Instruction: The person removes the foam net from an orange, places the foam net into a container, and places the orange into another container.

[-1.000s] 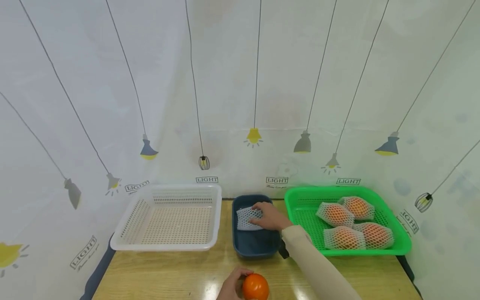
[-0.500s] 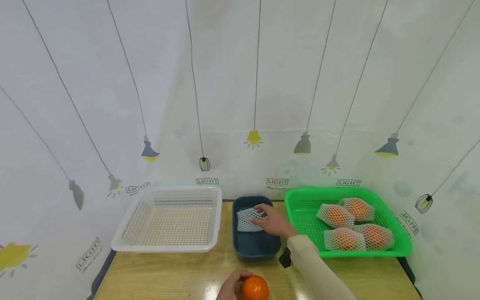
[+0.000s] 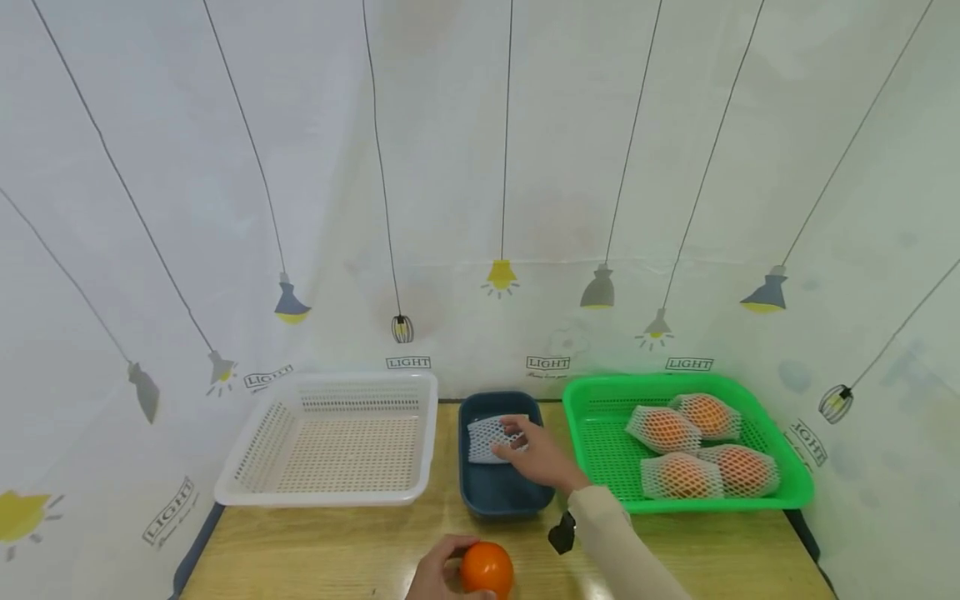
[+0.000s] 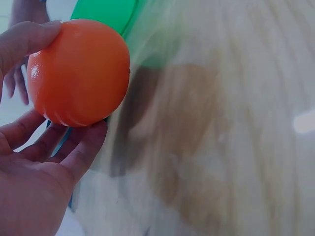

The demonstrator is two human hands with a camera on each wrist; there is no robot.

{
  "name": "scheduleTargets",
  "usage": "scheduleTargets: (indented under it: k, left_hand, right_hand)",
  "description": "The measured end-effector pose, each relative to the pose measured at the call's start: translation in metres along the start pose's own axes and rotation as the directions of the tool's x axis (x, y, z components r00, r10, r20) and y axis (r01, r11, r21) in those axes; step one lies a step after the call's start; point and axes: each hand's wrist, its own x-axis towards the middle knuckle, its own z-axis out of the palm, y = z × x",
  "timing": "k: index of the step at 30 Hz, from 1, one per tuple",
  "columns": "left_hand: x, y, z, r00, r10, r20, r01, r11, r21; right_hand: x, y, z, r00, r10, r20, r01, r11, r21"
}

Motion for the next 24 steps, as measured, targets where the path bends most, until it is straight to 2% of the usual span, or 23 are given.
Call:
scheduleTargets:
  k: [4,7,12,16,20,24]
  left_hand:
    - [-0.001,0.006,-0.011,0.996,-0.084,-0.024,0.083,0.996,-0.012]
    - [0.001,0.011,-0.019,0.993,-0.117,-0.028,0.117,0.993,-0.003]
    - [0.002,0.023,-0.031,0.989,-0.135,-0.058,0.137,0.990,0.044]
    - [0.002,0.031,-0.040,0.987,-0.122,-0.107,0.130,0.989,0.074]
    - [0.001,0.042,-0.048,0.981,-0.077,-0.176,0.097,0.989,0.108]
    - [0.003,0.052,-0.058,0.977,-0.042,-0.210,0.069,0.990,0.123]
  right_hand:
    - [-0.005,-0.002,0.006,1.000,0.009,0.008,-0.010,0.999,0.032]
    - [-0.008,-0.002,0.011,1.000,0.015,0.010,-0.016,0.998,0.063]
    - [-0.007,0.001,0.020,1.000,0.009,0.009,-0.009,0.995,0.096]
    - [-0.008,0.000,0.027,1.000,0.016,0.021,-0.018,0.992,0.124]
    - [-0.010,-0.003,0.033,0.999,0.014,0.032,-0.019,0.987,0.157]
    - [-0.012,-0.007,0.037,0.999,0.005,0.034,-0.011,0.981,0.196]
